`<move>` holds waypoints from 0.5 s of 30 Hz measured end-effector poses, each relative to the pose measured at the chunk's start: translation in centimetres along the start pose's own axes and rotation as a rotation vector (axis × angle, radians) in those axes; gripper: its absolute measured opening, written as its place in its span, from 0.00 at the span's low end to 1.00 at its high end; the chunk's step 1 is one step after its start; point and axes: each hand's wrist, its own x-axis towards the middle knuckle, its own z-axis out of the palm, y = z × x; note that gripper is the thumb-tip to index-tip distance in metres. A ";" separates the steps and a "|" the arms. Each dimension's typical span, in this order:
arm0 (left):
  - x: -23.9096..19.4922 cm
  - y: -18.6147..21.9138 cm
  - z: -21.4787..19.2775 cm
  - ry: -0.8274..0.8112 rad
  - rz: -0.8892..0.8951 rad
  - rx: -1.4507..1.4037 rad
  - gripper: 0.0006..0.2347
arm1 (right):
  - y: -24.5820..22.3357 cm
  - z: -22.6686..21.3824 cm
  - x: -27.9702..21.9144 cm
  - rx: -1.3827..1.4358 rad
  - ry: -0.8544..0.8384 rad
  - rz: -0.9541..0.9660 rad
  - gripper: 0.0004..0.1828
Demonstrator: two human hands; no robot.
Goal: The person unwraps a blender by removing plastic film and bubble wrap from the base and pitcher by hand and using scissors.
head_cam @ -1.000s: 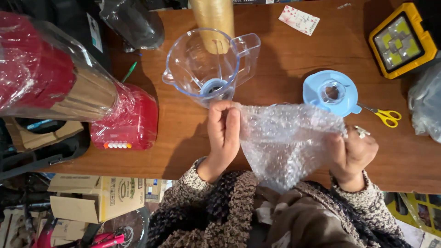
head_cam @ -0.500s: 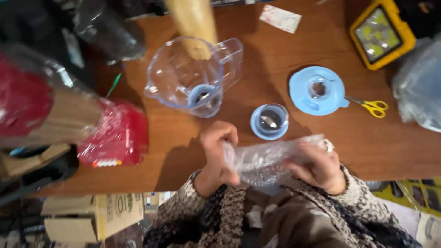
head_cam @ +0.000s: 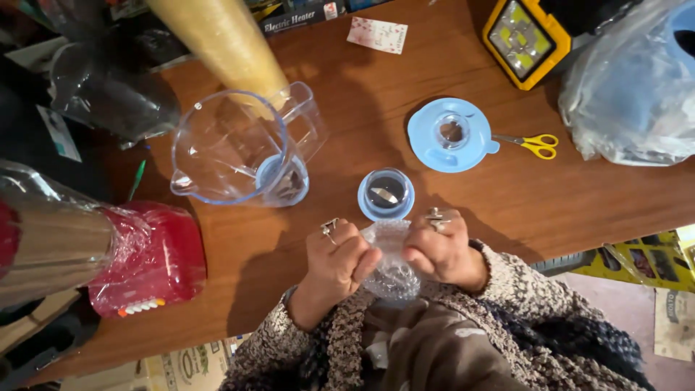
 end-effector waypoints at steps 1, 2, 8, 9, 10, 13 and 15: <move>-0.4 -0.5 0.5 -0.004 0.005 -0.001 0.11 | -0.3 -0.4 1.1 -0.004 0.005 0.000 0.11; -0.8 -1.0 1.0 0.022 -0.011 -0.003 0.11 | -0.7 -0.8 2.1 0.046 -0.032 -0.018 0.12; 2.6 1.2 1.6 0.085 -0.160 -0.365 0.14 | 0.0 -0.6 3.2 0.020 0.103 -0.163 0.09; 3.8 2.1 1.6 0.074 -0.234 -0.578 0.20 | 0.1 -0.3 3.2 -0.031 0.158 -0.210 0.09; 3.0 2.0 2.0 0.072 -0.236 -0.576 0.20 | -0.2 0.0 3.5 -0.029 0.160 -0.209 0.09; 1.5 2.0 2.5 -0.007 -0.400 -0.880 0.24 | -1.3 0.6 5.1 -0.188 0.027 -0.154 0.13; 1.7 2.4 2.0 0.000 -0.497 -0.827 0.18 | -1.9 0.3 7.2 -0.396 0.158 -0.257 0.24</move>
